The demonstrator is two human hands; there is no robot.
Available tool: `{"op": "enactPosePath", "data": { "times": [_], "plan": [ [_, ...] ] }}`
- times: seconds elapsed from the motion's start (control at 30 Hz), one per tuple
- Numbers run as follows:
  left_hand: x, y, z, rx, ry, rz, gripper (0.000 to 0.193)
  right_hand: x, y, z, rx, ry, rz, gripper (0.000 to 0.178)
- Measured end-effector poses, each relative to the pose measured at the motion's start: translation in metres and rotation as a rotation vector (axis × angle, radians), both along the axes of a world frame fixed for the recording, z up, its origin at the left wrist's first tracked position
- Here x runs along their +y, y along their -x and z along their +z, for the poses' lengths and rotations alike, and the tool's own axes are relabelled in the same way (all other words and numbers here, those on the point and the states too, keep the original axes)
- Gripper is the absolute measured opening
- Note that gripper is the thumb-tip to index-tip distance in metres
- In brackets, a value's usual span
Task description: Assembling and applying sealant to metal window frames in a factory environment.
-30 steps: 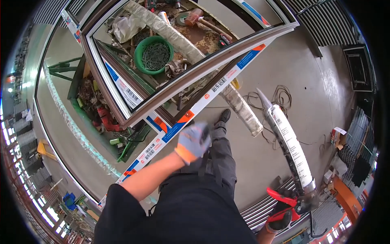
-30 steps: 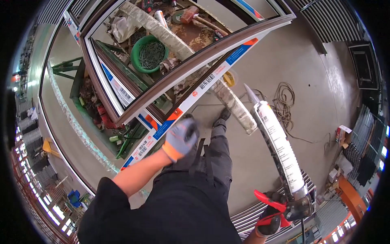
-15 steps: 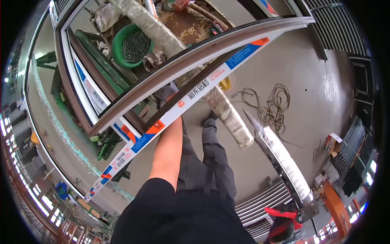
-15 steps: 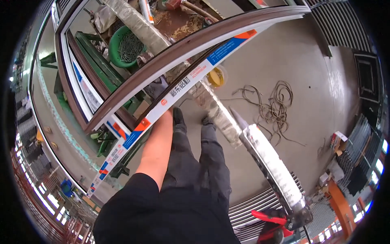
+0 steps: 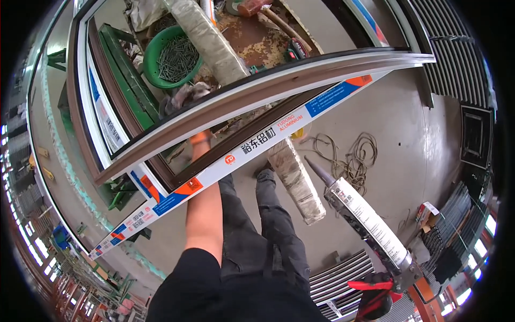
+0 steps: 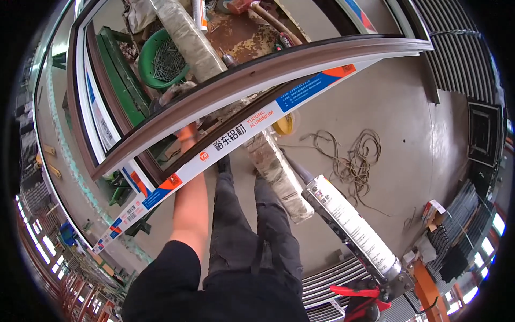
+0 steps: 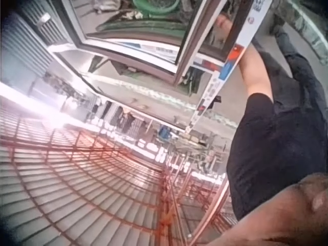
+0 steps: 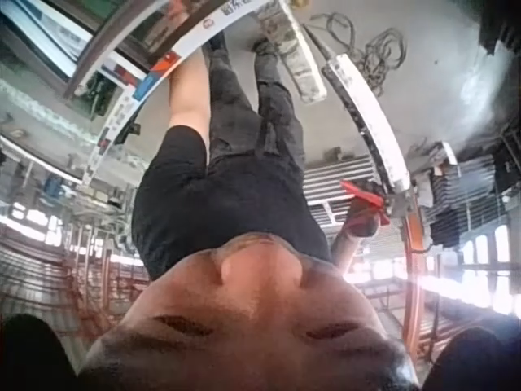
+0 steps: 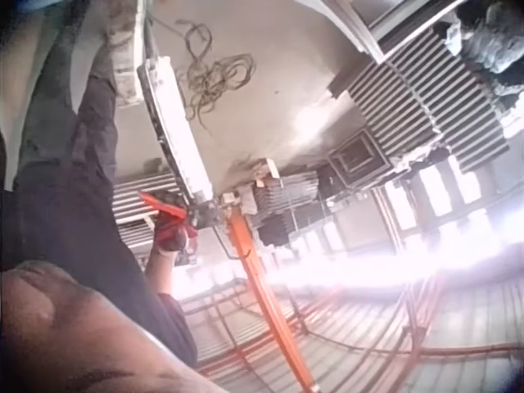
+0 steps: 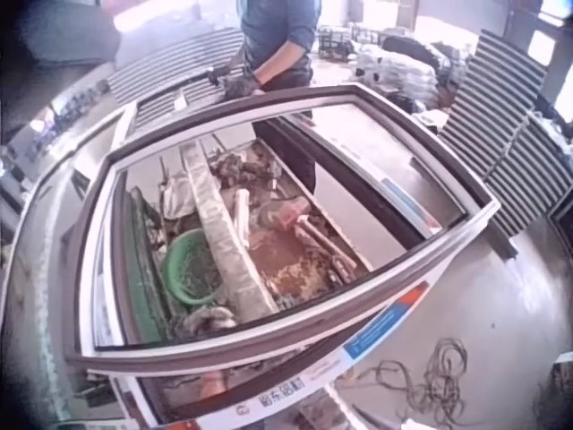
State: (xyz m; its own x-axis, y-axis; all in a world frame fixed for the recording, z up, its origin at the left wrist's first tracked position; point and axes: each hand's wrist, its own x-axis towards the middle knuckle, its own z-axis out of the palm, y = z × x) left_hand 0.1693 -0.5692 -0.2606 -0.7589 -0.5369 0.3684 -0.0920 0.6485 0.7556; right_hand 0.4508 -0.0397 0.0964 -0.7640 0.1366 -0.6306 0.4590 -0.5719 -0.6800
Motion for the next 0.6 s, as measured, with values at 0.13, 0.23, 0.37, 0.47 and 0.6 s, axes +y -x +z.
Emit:
{"op": "enactPosePath", "data": {
  "times": [0.13,0.23,0.37,0.47,0.6],
  "plan": [
    [-0.018,-0.034,-0.035,0.762,-1.306,0.065,0.052,-0.038,0.016,0.007,-0.058,-0.143,-0.047,0.049],
    [-0.017,-0.057,-0.054,0.645,-1.115,0.442,0.046,-0.071,0.016,0.017,-0.057,-0.233,-0.093,0.049],
    [-0.005,-0.066,-0.043,0.285,-1.121,0.606,0.044,-0.086,0.006,0.010,-0.042,-0.260,-0.054,0.056],
    [0.013,-0.080,-0.018,0.155,-1.471,0.444,0.046,-0.109,0.014,0.006,-0.025,-0.344,-0.111,0.056],
    [0.069,-0.109,0.012,-0.045,-1.951,0.191,0.050,-0.128,0.010,0.007,-0.081,-0.257,-0.038,0.073]
  ]
}}
